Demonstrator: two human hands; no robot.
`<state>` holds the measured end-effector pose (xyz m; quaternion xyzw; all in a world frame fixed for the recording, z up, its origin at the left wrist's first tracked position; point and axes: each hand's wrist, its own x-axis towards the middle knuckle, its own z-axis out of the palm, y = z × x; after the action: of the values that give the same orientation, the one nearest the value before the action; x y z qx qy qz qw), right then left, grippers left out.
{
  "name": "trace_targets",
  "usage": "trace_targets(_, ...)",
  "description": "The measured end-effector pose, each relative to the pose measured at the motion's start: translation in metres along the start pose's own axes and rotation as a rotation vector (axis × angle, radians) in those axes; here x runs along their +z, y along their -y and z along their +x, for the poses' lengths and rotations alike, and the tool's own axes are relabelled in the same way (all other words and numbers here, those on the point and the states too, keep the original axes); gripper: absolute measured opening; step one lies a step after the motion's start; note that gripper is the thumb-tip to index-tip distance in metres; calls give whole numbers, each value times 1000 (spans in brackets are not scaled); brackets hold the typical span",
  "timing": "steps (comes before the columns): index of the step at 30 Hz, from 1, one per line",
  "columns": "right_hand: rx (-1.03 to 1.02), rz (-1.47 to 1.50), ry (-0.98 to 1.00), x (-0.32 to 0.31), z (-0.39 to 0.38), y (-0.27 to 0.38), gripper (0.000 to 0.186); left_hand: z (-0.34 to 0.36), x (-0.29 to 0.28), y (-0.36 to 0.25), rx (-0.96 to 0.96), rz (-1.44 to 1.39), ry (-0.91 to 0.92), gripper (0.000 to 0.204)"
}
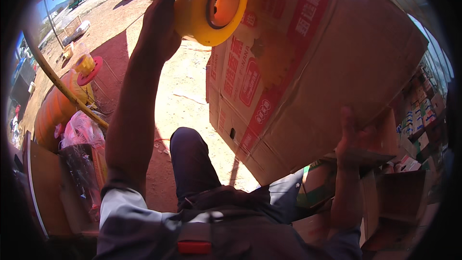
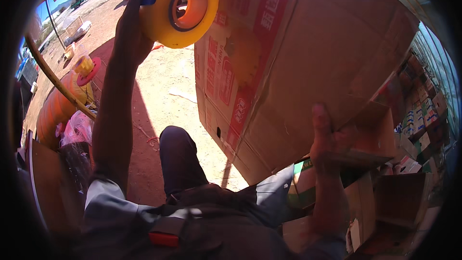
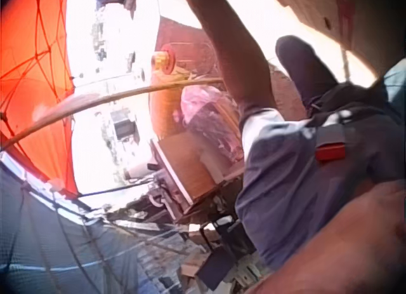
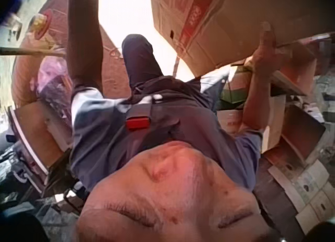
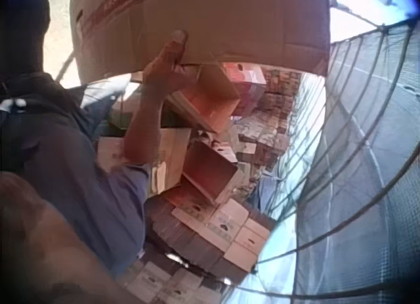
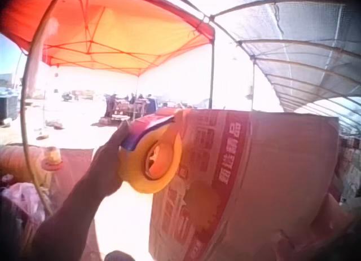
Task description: The person sits on the ground and uses a handheld tape dispenser to seal cardboard boxes. They pull tape, press it onto box seams, and fold flaps to close the boxes, handling several boxes one at a time.
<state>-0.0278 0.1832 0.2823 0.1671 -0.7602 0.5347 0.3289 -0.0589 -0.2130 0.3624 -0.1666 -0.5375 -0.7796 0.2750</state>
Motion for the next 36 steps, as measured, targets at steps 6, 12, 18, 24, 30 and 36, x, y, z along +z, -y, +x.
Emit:
trace_targets(6,-21,-361,-367,-136,66,31,51,30,121,-21,65,59,234,54)
trace_targets(12,346,143,-474,-252,51,-21,59,-92,97,130,-218,-197,290,54)
trace_targets(18,438,87,-626,-368,6,-75,58,-237,-23,220,-709,131,348,57)
trace_targets(24,582,-142,-706,-428,-72,-134,58,-288,-61,282,-970,144,366,48)
trace_targets(30,786,-240,-671,-439,-126,-166,58,-301,-50,312,-1023,120,423,45)
trace_targets(36,179,-1350,329,-343,-180,-142,64,-317,-57,328,-1014,212,340,38)
